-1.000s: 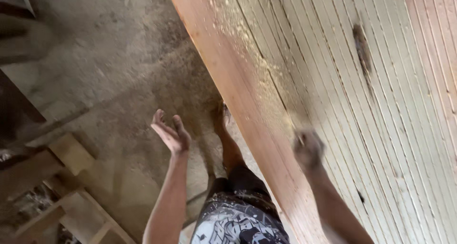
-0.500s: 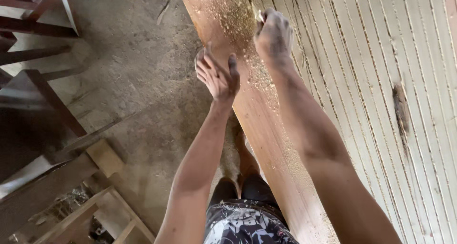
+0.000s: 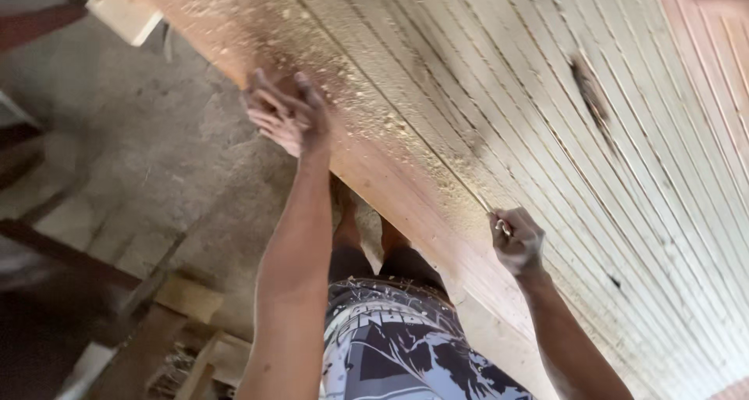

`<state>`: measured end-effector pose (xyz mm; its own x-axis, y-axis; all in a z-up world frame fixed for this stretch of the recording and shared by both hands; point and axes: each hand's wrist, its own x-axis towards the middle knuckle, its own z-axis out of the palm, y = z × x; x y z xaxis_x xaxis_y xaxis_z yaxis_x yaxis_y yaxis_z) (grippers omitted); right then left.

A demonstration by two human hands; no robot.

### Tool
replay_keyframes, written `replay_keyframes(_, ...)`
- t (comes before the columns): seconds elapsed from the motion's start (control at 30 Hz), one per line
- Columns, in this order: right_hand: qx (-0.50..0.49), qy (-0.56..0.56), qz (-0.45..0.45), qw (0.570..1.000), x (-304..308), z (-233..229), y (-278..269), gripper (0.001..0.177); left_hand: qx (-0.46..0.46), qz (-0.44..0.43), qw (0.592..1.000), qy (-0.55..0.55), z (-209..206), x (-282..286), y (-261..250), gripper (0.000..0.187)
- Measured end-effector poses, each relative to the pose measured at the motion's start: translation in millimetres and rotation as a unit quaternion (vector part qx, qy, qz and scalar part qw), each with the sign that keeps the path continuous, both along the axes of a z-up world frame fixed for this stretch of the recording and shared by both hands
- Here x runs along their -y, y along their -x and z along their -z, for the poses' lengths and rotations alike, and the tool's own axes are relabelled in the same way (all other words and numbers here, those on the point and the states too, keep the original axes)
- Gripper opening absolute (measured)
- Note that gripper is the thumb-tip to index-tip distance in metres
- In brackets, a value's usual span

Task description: The person scrapes a large wooden surface with a small handheld tool, removing material and creating sawdust. The person moves along the surface, repeatedly scraping different sections.

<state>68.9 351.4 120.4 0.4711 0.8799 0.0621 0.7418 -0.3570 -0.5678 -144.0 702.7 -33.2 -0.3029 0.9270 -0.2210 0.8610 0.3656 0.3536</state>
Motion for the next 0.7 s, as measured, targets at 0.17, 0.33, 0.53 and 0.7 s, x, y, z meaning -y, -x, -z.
replay_keyframes(0.17, 0.071, -0.007, 0.025, 0.997, 32.6, 16.1, -15.1, 0.01, 0.006, 0.021, 0.994, -0.108, 24.3, -0.4, 4.5, 0.073)
replay_keyframes(0.33, 0.068, 0.033, -0.038, 0.996, 43.9, 37.8, -32.9, 0.023, 0.0, 0.044, 0.989, -0.139, 57.3, 3.1, 19.5, 0.072)
replay_keyframes(0.53, 0.059, 0.052, -0.056, 0.995, 72.1, 22.5, -43.0, 0.014, -0.083, 0.072, 0.987, -0.114, 84.2, -0.6, 23.8, 0.083)
replay_keyframes(0.7, 0.099, 0.003, -0.101, 0.99, 77.3, 32.8, -56.1, 0.009, -0.061, 0.054, 0.995, -0.064, 82.6, 2.5, 22.4, 0.082)
